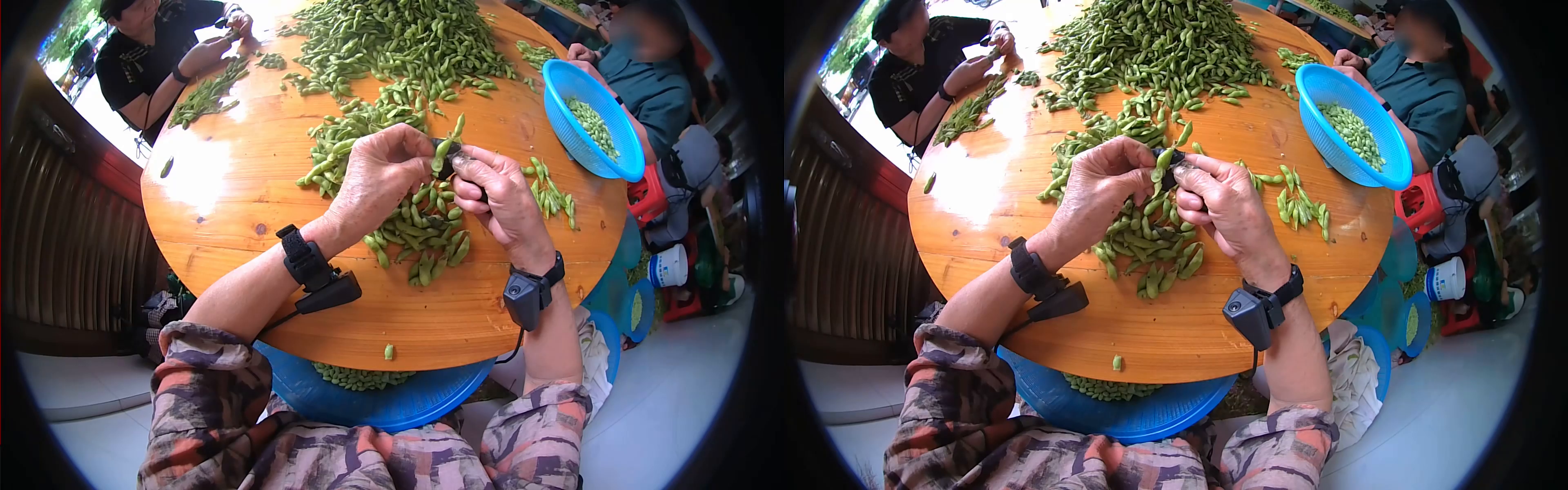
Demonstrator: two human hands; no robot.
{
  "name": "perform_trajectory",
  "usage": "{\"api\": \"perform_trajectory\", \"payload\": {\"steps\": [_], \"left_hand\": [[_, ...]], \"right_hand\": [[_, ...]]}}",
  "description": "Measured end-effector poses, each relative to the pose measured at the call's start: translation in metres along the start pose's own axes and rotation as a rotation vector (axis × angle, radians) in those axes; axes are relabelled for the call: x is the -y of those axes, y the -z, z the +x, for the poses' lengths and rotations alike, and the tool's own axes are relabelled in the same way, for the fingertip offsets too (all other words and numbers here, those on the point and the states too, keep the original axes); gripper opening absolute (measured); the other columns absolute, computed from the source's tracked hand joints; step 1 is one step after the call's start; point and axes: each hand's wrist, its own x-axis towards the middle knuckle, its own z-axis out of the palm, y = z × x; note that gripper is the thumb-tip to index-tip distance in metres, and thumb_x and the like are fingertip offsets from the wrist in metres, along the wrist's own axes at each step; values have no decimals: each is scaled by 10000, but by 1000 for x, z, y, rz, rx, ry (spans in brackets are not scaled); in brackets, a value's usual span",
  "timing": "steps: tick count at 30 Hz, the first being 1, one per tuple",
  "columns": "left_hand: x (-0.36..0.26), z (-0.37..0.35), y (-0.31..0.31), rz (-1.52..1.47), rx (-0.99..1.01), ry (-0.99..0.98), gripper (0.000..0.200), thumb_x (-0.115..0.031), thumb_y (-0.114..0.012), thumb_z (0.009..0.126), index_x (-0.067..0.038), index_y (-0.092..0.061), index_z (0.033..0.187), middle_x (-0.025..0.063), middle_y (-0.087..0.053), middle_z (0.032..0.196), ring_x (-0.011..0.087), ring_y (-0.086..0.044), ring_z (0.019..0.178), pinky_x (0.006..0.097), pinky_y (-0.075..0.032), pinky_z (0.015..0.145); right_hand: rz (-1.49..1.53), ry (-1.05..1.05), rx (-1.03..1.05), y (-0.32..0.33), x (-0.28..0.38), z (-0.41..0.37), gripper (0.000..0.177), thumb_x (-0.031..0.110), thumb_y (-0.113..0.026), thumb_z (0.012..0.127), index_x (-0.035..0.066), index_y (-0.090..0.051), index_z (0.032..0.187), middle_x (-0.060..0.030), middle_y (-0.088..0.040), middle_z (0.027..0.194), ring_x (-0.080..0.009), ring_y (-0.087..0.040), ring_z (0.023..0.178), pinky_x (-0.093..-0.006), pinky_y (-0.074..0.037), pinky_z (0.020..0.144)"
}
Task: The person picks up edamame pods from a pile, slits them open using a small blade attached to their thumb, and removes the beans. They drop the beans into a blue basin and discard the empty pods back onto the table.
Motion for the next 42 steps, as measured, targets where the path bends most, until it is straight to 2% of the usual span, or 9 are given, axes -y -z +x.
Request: {"api": "perform_trajectory", "payload": {"steps": [6, 8, 15, 18, 27, 31, 37, 40, 42], "left_hand": [[0, 0, 1, -89, 24, 57, 89, 66, -610, 829, -13, -590, 865, 35, -624, 743, 90, -550, 617, 225, -451, 553], [7, 2, 4, -473, 57, 175, 129, 90, -594, 831, -33, -566, 858, 53, -636, 796, 122, -576, 646, 226, -449, 562], [13, 7, 5, -754, 187, 250, 123, 1, -639, 883, -54, -592, 983, 16, -618, 858, 99, -531, 639, 205, -413, 577], [7, 7, 4, -666, 164, 270, 152, -4, -640, 891, -43, -600, 1033, 21, -627, 884, 97, -544, 664, 219, -438, 588], [-5, 2, -1, 535, 59, -116, 184, -100, -569, 956, 60, -630, 1026, 15, -626, 688, 68, -552, 538, 256, -456, 483], [-9, 1, 0, 554, 82, -81, 205, -96, -512, 968, 52, -642, 1026, 18, -634, 718, 67, -549, 550, 256, -451, 491], [6, 0, 1, -69, 105, 167, 220, -56, -500, 968, 57, -606, 1124, -10, -523, 706, 62, -447, 602, 208, -361, 550], [6, -2, -1, -286, 24, 172, 177, -43, -455, 886, 21, -618, 864, -17, -471, 634, 53, -378, 570, 224, -294, 520], [10, -1, 5, -301, 59, 148, 143, -69, -474, 915, -13, -589, 851, -30, -442, 657, 55, -391, 592, 222, -308, 538]], "right_hand": [[-96, 34, -46, -5, -2, -1, 145, 29, -517, 959, -55, -598, 1046, 30, -482, 740, -16, -394, 578, -163, -300, 451], [-59, 36, -37, -3, -4, 1, 140, 28, -514, 961, -49, -599, 1040, 30, -483, 742, -16, -391, 579, -164, -298, 452], [163, 6, 33, 1, -3, 1, 126, 25, -502, 965, -27, -603, 1020, 33, -492, 761, -19, -387, 584, -164, -298, 460], [10, 49, -5, -3, -5, 2, 138, 33, -494, 970, -29, -606, 1023, 29, -505, 760, -17, -397, 586, -163, -315, 461], [-426, 128, -163, -15, -11, -7, 156, 44, -511, 929, -53, -630, 954, 12, -523, 694, -21, -457, 565, -198, -370, 462], [-609, 158, -252, -19, -14, -6, 142, 41, -536, 902, -58, -637, 903, -55, -592, 722, -77, -518, 569, -270, -422, 491], [-1184, 719, -348, -19, -34, 2, 125, -24, -587, 828, -73, -623, 937, -189, -593, 834, -323, -611, 684, -376, -482, 605], [-1244, 792, -333, -26, -38, 2, 133, -49, -581, 816, -61, -623, 941, -176, -560, 808, -339, -597, 683, -390, -480, 604], [-1261, 826, -325, -28, -38, 2, 133, -50, -578, 817, -57, -623, 941, -175, -558, 809, -337, -596, 686, -391, -478, 602]]}}
